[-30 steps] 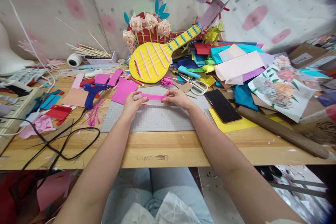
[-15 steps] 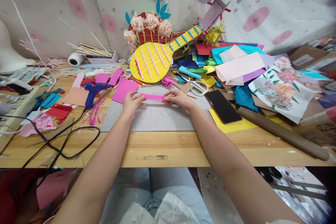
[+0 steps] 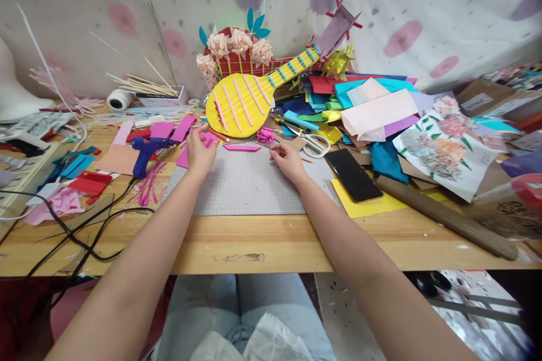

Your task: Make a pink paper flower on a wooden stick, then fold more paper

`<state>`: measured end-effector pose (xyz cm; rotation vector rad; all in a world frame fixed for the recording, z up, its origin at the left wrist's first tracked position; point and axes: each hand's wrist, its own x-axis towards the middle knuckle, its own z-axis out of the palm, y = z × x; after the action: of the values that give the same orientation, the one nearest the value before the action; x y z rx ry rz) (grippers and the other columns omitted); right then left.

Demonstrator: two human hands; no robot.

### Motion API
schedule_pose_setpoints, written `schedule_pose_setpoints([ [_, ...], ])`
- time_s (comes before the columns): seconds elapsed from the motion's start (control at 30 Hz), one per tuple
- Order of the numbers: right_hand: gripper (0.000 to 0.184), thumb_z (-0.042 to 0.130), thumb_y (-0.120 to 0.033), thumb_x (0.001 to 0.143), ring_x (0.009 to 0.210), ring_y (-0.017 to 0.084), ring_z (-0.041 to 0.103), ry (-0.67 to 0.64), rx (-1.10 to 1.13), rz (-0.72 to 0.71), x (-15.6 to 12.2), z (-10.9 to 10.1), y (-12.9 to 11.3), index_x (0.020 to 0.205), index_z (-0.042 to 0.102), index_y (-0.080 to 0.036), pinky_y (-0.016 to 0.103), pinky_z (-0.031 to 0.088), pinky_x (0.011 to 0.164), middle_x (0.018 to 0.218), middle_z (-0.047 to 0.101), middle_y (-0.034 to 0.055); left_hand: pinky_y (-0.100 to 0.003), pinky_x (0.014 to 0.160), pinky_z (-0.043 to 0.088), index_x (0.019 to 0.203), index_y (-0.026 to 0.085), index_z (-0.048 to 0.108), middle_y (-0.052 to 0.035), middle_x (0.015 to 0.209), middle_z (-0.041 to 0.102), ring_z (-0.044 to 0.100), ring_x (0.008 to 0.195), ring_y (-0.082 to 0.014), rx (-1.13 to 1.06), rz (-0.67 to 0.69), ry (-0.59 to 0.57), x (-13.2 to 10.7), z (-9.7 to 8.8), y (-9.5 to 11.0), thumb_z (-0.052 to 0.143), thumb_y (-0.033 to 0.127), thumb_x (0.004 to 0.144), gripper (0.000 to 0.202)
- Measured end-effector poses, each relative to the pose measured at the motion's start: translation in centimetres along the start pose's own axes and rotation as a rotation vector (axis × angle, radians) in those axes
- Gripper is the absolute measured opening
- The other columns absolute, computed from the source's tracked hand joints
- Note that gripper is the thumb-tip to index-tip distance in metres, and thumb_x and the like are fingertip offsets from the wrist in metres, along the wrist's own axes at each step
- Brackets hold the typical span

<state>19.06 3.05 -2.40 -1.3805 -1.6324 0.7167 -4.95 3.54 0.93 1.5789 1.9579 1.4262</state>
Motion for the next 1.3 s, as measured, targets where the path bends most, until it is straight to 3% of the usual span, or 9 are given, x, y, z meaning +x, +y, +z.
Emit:
schedule_pose_setpoints([
  [0.1, 0.013, 0.05, -0.028, 0.075, 0.063, 0.014, 0.06, -0.009, -0.011, 0.011, 0.0, 0.1, 0.0, 0.081, 0.058, -0.019, 0.026, 0.043, 0.064, 0.065, 0.065, 0.0, -0.033, 0.089, 0.043, 0.107, 0.015, 0.049, -0.0103, 0.114, 0.049, 0.056, 0.088, -0.0158, 0.204, 0.047, 0.009, 0.5, -2.2, -1.2, 0.06, 0.018, 0.068, 0.041],
  [0.23, 0.012, 0.049, -0.024, 0.074, 0.064, 0.014, 0.06, -0.02, -0.022, 0.021, -0.2, 0.3, -0.2, 0.08, 0.058, -0.02, 0.027, 0.043, 0.066, 0.064, 0.065, -0.0007, -0.037, 0.094, 0.039, 0.107, 0.017, 0.051, -0.0105, 0.11, 0.052, 0.05, 0.105, -0.0235, 0.448, 0.127, -0.101, 0.2, -4.3, -2.8, 0.066, 0.026, 0.063, 0.048],
  [0.37, 0.01, 0.05, -0.022, 0.073, 0.063, 0.013, 0.06, -0.023, -0.047, 0.015, -0.6, 0.4, -0.5, 0.078, 0.058, -0.02, 0.026, 0.042, 0.066, 0.063, 0.065, -0.0015, -0.036, 0.092, 0.039, 0.097, 0.02, 0.057, -0.009, 0.107, 0.056, 0.049, 0.108, -0.0257, 0.594, 0.169, -0.263, -0.6, -5.0, -3.3, 0.064, 0.042, 0.064, 0.04],
  [0.5, 0.01, 0.049, -0.022, 0.073, 0.062, 0.013, 0.06, -0.026, -0.033, 0.022, -0.7, 0.5, -0.4, 0.078, 0.057, -0.02, 0.025, 0.042, 0.065, 0.063, 0.065, -0.0017, -0.033, 0.079, 0.044, 0.086, 0.02, 0.061, -0.0088, 0.102, 0.06, 0.055, 0.099, -0.0247, 0.687, 0.184, -0.308, -0.9, -5.0, -2.7, 0.056, 0.043, 0.07, 0.028],
  [0.9, 0.012, 0.049, -0.024, 0.073, 0.063, 0.012, 0.06, -0.02, -0.029, 0.012, -0.7, 0.6, -0.2, 0.079, 0.058, -0.02, 0.024, 0.042, 0.064, 0.063, 0.065, -0.0022, -0.028, 0.067, 0.042, 0.08, 0.02, 0.068, -0.0053, 0.081, 0.068, 0.06, 0.076, -0.0209, 0.635, 0.042, -0.332, 0.0, -5.2, -2.5, 0.053, 0.042, 0.071, 0.028],
  [1.3, 0.011, 0.049, -0.023, 0.073, 0.066, 0.012, 0.061, -0.022, -0.034, 0.006, -0.9, 0.5, -0.4, 0.079, 0.058, -0.021, 0.025, 0.042, 0.068, 0.064, 0.065, -0.0027, -0.029, 0.065, 0.042, 0.085, 0.02, 0.071, -0.0072, 0.084, 0.07, 0.061, 0.077, -0.0221, 0.658, 0.034, -0.383, 0.3, -5.6, -2.7, 0.049, 0.042, 0.075, 0.032],
])
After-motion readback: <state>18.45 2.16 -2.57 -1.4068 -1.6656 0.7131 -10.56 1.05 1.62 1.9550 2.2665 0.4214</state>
